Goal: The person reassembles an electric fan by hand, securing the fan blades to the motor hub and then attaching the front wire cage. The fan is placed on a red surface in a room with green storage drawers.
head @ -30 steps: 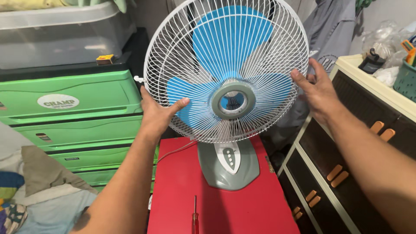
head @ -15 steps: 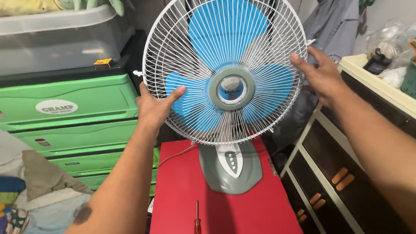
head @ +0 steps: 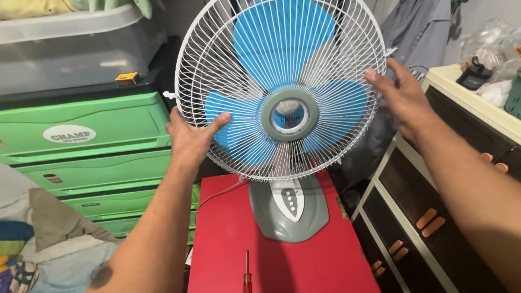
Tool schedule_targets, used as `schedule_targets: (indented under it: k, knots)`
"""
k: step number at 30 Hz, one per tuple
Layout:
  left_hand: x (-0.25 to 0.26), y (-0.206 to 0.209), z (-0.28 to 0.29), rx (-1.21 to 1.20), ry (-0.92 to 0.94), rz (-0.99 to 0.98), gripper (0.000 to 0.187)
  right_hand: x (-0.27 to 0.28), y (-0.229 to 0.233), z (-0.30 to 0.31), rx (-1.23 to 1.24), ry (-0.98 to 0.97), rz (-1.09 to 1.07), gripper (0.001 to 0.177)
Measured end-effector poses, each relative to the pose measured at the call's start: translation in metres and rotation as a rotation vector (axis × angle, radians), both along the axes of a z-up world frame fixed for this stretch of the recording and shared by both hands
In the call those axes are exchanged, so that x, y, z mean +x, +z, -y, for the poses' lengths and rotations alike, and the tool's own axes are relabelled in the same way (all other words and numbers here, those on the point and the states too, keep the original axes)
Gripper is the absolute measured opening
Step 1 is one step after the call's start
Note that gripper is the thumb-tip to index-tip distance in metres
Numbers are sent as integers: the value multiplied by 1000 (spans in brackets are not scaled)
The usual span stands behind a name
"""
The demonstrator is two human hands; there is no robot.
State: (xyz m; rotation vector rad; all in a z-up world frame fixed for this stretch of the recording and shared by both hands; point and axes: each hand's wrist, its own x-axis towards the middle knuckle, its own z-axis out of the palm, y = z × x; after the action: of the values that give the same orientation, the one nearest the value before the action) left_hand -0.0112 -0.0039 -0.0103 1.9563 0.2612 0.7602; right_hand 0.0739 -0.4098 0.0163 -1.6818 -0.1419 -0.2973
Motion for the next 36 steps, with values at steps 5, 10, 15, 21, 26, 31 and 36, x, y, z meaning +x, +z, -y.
schedule_targets:
  k: [5,10,15,21,26,31,36]
  knots:
    - [2,4,-1,19,-37,17,120,19,15,11,-138,-90,65,87]
    - [0,6,1,36,-15,0,120,14,23,12,-110,84,38,92]
    - [3,11,1,13,-23,-28,118,10,27,8,-134,29,15,98]
    - [5,11,0,25,-42,-14,113,9,30,11,-105,77,5,100]
    - [8,13,-1,17,-22,-26,113,11,35,14,-236,115,53,76]
    - [9,14,-1,-5,-39,-26,113,13,35,15,-257,128,84,67]
    - [6,17,0,-18,-24,-58,117,15,35,14,-291,104,70,74]
